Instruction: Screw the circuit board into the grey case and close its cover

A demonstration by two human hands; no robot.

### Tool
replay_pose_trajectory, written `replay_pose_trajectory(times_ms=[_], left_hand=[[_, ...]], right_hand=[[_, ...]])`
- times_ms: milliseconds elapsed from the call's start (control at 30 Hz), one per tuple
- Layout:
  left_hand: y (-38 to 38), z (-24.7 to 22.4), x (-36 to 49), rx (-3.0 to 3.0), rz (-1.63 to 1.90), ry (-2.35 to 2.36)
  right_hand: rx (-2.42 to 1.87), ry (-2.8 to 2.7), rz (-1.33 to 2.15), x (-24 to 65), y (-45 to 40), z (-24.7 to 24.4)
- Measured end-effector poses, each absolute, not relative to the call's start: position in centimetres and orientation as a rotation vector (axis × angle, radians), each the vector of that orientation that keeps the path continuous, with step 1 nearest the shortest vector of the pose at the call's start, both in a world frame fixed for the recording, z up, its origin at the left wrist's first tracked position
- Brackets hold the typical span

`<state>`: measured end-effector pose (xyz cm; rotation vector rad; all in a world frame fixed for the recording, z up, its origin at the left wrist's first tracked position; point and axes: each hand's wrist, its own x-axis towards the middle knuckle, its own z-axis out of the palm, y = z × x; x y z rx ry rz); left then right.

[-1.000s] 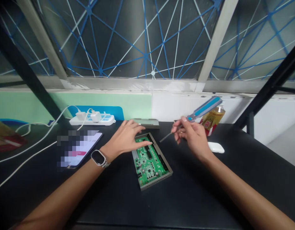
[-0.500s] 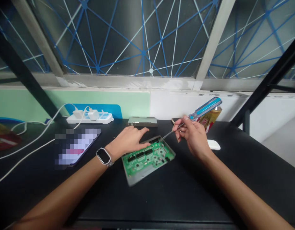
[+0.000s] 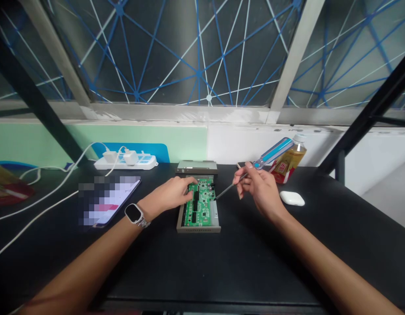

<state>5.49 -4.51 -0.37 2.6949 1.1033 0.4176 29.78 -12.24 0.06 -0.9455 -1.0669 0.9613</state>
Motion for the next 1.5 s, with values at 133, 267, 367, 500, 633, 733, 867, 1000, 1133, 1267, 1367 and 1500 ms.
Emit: replay_pose_trajectory(times_ms=[133, 267, 367, 500, 633, 733, 867, 1000, 1133, 1267, 1367, 1500], left_hand=[[-4.4, 0.4, 4.9, 2.682, 0.48, 1.131], [-3.1, 2.1, 2.9, 2.599, 0.755, 1.302], [-1.3, 2.2, 0.6, 2.52, 0.886, 1.418], [1.1, 0.7, -1.9, 2.476, 0.792, 1.378], [1.7, -0.3, -2.2, 2.462, 0.709, 1.332], [1.3, -0.2, -1.8, 2.492, 0.692, 1.323], [0.8, 0.2, -1.3, 2.515, 0.693, 1.303], [0.4, 0.3, -0.9, 2.462, 0.691, 1.22], [0.0, 0.2, -0.3, 2.455, 0.655, 1.063], [-0.4, 0.1, 0.5, 2.424, 0.635, 0.989], [-0.6, 0.0, 1.1, 2.384, 0.661, 0.988], [-0.6, -0.2, 1.4, 2.383, 0.669, 0.998]], right_hand=[[-0.939, -1.081, 0.976, 29.6, -12.3, 0.1], [-0.894, -1.11, 0.999, 28.6, -11.7, 1.0], [-0.855, -1.174, 1.03, 26.6, -10.5, 2.0], [-0.815, -1.272, 1.069, 22.6, -7.7, 2.2], [-0.8, -1.309, 1.128, 19.1, -5.3, 0.6], [-0.799, -1.327, 1.156, 18.1, -4.6, -0.5], [-0.765, -1.257, 1.134, 19.1, -4.7, -0.6], [-0.774, -1.191, 1.056, 21.0, -5.4, 0.0], [-0.799, -1.161, 1.028, 22.3, -6.4, 0.4], [-0.771, -1.139, 1.026, 22.6, -6.8, 0.5], [-0.77, -1.129, 1.027, 22.6, -6.8, 0.6], [-0.771, -1.132, 1.036, 22.5, -6.7, 0.5]])
